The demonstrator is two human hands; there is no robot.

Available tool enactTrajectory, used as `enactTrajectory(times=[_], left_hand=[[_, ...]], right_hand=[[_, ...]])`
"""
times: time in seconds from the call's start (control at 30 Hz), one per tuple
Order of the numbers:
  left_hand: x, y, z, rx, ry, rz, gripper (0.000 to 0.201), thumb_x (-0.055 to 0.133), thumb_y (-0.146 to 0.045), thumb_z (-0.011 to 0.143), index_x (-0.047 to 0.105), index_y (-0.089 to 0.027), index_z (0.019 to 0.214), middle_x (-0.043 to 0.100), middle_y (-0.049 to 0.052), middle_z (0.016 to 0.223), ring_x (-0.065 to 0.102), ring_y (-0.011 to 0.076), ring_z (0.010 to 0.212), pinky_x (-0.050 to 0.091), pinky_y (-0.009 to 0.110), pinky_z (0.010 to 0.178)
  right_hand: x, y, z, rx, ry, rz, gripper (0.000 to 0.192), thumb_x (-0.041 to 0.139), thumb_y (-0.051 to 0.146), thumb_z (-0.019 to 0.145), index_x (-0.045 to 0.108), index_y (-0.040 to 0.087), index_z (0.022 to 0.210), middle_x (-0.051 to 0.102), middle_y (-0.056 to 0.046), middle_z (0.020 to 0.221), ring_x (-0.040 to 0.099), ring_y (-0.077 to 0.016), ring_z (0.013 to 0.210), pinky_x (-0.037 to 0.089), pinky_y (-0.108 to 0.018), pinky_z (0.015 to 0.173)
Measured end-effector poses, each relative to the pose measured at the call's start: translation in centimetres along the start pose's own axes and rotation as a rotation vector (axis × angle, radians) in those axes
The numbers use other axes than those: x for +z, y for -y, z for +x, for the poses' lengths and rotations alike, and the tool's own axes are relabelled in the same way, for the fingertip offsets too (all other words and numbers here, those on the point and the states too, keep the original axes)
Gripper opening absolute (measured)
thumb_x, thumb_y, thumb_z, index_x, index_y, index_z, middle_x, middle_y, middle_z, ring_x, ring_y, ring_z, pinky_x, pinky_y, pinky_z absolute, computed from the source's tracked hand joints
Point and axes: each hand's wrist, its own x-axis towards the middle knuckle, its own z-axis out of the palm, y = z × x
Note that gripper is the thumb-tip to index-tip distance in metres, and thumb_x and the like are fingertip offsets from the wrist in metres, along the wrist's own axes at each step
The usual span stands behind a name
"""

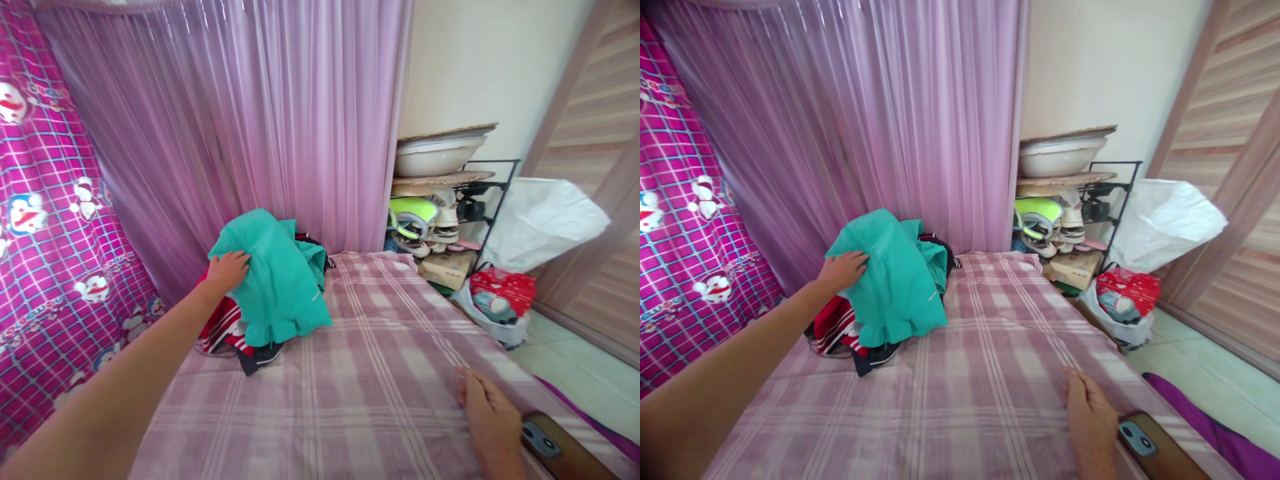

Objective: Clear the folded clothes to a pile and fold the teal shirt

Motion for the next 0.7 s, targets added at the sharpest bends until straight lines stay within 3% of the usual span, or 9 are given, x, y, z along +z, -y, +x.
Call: enactTrajectory(times=[0.1, 0.23, 0.33, 0.4, 0.57, 0.63, 0.7], left_hand=[[1.5, -0.1, -0.5, -0.022, -0.006, -0.01, 0.042, 0.038, -0.029, 0.095, 0.06, -0.024, 0.131, 0.053, 0.01, 0.146, 0.047, 0.0341, 0.133, 0.034, 0.06, 0.103], [1.1, -0.5, -2.7, 0.006, -0.213, -0.116, 0.042, 0.039, -0.032, 0.095, 0.061, -0.024, 0.131, 0.054, 0.009, 0.145, 0.042, 0.0319, 0.137, 0.024, 0.059, 0.113], [2.0, -0.9, -6.5, -0.033, -0.41, -0.247, 0.047, 0.037, -0.036, 0.096, 0.054, -0.023, 0.138, 0.046, 0.009, 0.152, 0.034, 0.0287, 0.144, 0.018, 0.053, 0.119], [4.1, -1.2, -10.0, -0.105, -0.476, -0.332, 0.05, 0.037, -0.039, 0.096, 0.05, -0.02, 0.141, 0.044, 0.012, 0.153, 0.033, 0.0289, 0.144, 0.02, 0.053, 0.119], [12.3, -1.9, -19.4, -0.312, -0.382, -0.549, 0.055, 0.04, -0.046, 0.09, 0.055, -0.014, 0.133, 0.053, 0.02, 0.143, 0.05, 0.0337, 0.132, 0.041, 0.054, 0.107], [14.4, -2.0, -22.5, -0.349, -0.317, -0.643, 0.054, 0.042, -0.047, 0.088, 0.057, -0.015, 0.13, 0.057, 0.019, 0.138, 0.055, 0.0321, 0.127, 0.045, 0.052, 0.105], [15.4, -2.1, -24.7, -0.383, -0.256, -0.734, 0.052, 0.042, -0.047, 0.087, 0.06, -0.017, 0.126, 0.06, 0.016, 0.135, 0.059, 0.0301, 0.122, 0.047, 0.05, 0.104]], right_hand=[[0.0, 0.0, 0.0, -0.01, 0.003, -0.022, 0.041, 0.049, 0.054, 0.069, 0.068, 0.018, 0.073, 0.054, 0.001, 0.049, 0.05, -0.019, 0.051, 0.04, -0.031, 0.055], [0.0, -0.3, 0.2, -0.028, -0.002, -0.029, 0.041, 0.05, 0.054, 0.068, 0.069, 0.018, 0.073, 0.056, 0.0, 0.05, 0.053, -0.0202, 0.054, 0.042, -0.031, 0.056], [0.1, -0.8, 0.4, -0.029, -0.006, -0.044, 0.044, 0.05, 0.054, 0.067, 0.071, 0.017, 0.079, 0.06, -0.001, 0.053, 0.056, -0.0214, 0.056, 0.044, -0.032, 0.056], [0.3, -1.2, 0.6, -0.043, -0.007, -0.039, 0.046, 0.05, 0.053, 0.068, 0.073, 0.016, 0.082, 0.062, -0.002, 0.054, 0.058, -0.0215, 0.056, 0.045, -0.031, 0.056], [0.9, -3.1, 1.4, -0.138, -0.009, -0.045, 0.047, 0.049, 0.052, 0.072, 0.073, 0.014, 0.085, 0.066, -0.004, 0.058, 0.062, -0.0224, 0.059, 0.048, -0.031, 0.058], [1.1, -3.8, 1.7, -0.186, -0.002, -0.084, 0.048, 0.048, 0.053, 0.072, 0.073, 0.015, 0.086, 0.068, -0.006, 0.062, 0.063, -0.0235, 0.061, 0.049, -0.032, 0.06], [1.2, -4.2, 1.9, -0.233, 0.002, -0.151, 0.049, 0.046, 0.054, 0.071, 0.074, 0.017, 0.085, 0.071, -0.008, 0.068, 0.064, -0.0249, 0.065, 0.049, -0.034, 0.062]])
